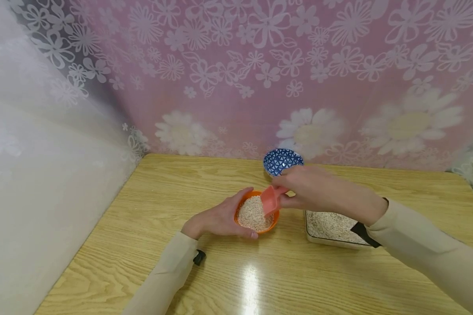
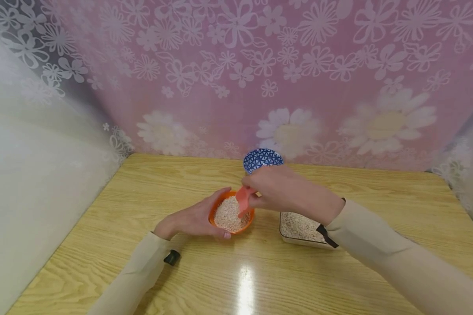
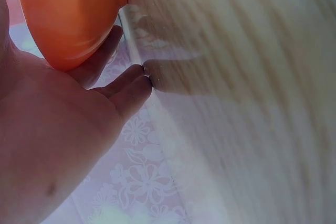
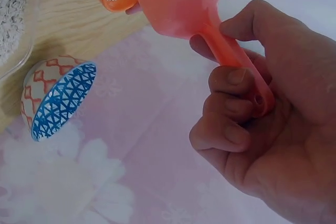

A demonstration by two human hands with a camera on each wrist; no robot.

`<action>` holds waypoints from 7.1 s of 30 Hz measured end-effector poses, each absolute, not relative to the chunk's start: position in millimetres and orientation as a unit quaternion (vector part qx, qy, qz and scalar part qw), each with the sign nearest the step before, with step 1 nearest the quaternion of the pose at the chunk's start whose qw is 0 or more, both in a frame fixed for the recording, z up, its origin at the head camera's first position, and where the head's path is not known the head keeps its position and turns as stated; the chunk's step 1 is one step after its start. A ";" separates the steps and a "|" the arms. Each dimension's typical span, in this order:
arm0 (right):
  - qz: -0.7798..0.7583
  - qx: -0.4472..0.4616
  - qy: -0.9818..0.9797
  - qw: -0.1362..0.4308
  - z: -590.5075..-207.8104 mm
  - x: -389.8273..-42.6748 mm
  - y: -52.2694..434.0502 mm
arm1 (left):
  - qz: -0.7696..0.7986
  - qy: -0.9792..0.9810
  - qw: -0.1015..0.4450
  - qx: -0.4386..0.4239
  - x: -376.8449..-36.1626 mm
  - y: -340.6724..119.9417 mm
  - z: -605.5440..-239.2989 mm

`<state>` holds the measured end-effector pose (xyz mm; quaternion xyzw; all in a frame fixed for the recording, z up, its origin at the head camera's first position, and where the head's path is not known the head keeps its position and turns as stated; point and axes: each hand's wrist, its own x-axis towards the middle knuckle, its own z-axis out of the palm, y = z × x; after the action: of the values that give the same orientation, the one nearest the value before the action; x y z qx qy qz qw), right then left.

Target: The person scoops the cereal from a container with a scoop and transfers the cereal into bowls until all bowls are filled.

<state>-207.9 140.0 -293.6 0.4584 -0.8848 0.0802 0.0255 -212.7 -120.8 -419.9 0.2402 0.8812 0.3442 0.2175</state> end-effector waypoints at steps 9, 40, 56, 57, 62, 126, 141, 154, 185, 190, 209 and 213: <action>0.074 0.452 -0.884 0.087 -301.1 -204.6 151.7 | 0.344 0.878 0.212 0.257 -212.5 -120.8 -423.3; 0.489 0.220 -0.844 0.002 -387.9 -170.8 296.3 | 0.356 0.884 0.166 0.255 -214.0 -116.3 -421.5; 0.397 0.124 -0.909 0.018 -415.3 -150.1 363.7 | 0.421 0.876 0.127 0.200 -227.0 -138.5 -421.7; 0.397 0.129 -0.908 0.020 -416.3 -150.1 363.7 | 0.424 0.877 0.122 0.192 -229.3 -140.2 -421.7; 0.392 0.138 -0.909 0.021 -420.2 -149.7 361.6 | 0.439 0.879 0.099 0.156 -242.9 -149.1 -424.7; 0.073 0.239 -0.968 -0.022 -352.1 -176.6 314.8 | 0.453 0.885 -0.006 0.112 -275.5 -21.4 -420.9; 0.248 0.305 -0.916 0.082 -421.5 -169.4 340.1 | 0.437 0.893 0.019 0.102 -300.4 -9.7 -427.6; 0.258 0.307 -0.911 0.096 -427.0 -165.4 331.1 | 0.407 0.910 0.041 0.072 -314.2 -1.1 -429.8; 0.241 0.297 -0.918 0.104 -428.6 -165.3 334.1 | 0.429 0.893 -0.010 0.136 -292.6 -9.2 -411.7; 0.246 0.296 -0.917 0.102 -428.3 -165.2 333.9 | 0.442 0.881 -0.012 0.171 -280.3 -19.7 -405.3; 0.238 0.300 -0.917 0.108 -427.8 -164.3 333.1 | 0.387 0.888 0.067 0.240 -220.3 -72.3 -406.1; 0.242 0.294 -0.919 0.100 -428.8 -163.5 333.2 | 0.378 0.886 0.095 0.251 -211.6 -82.7 -411.7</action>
<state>-163.5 333.2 -428.8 0.2944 -0.9190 0.2424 0.0998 -211.6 -82.7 -411.7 0.2513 0.8859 0.3782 0.0949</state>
